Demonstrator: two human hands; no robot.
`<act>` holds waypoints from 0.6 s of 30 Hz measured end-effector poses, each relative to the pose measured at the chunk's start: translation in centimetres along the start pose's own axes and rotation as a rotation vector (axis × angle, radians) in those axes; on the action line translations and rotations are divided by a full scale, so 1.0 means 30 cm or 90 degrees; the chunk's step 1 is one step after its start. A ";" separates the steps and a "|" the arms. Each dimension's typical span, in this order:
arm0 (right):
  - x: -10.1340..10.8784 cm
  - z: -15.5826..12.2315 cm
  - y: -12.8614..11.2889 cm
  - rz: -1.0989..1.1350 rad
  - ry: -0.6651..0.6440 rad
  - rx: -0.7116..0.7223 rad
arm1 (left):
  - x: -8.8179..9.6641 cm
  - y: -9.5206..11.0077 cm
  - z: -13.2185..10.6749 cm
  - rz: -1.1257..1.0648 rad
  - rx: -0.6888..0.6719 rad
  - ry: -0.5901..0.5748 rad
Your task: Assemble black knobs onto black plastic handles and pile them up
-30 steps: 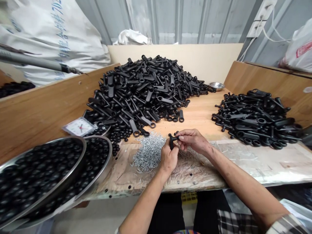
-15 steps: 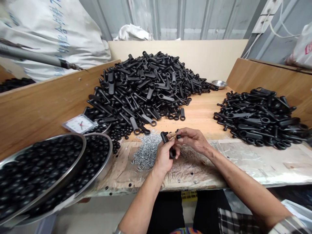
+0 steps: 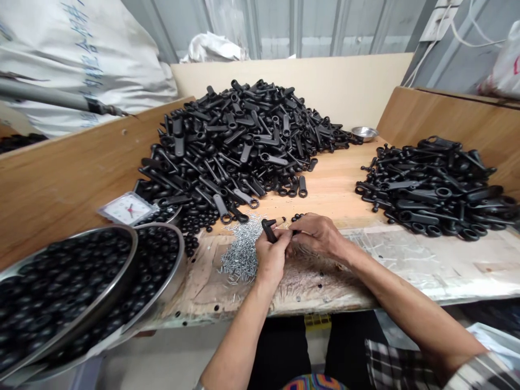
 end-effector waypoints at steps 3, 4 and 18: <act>-0.023 -0.007 0.019 -0.043 -0.056 -0.041 | 0.002 0.006 -0.002 0.132 -0.066 0.006; -0.020 -0.008 0.026 -0.040 -0.056 -0.053 | -0.002 0.004 -0.002 0.156 -0.074 0.001; -0.030 -0.022 0.112 0.597 0.140 -0.246 | 0.000 0.026 -0.016 0.272 -0.130 0.034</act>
Point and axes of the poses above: each hand's wrist, its own z-axis towards the middle knuckle, its own x-axis out of the back of the hand, y = z × x, the point moved 10 cm from there along z, towards the middle knuckle, and after that the axes turned 11 degrees about z, right-handed, at the moved point
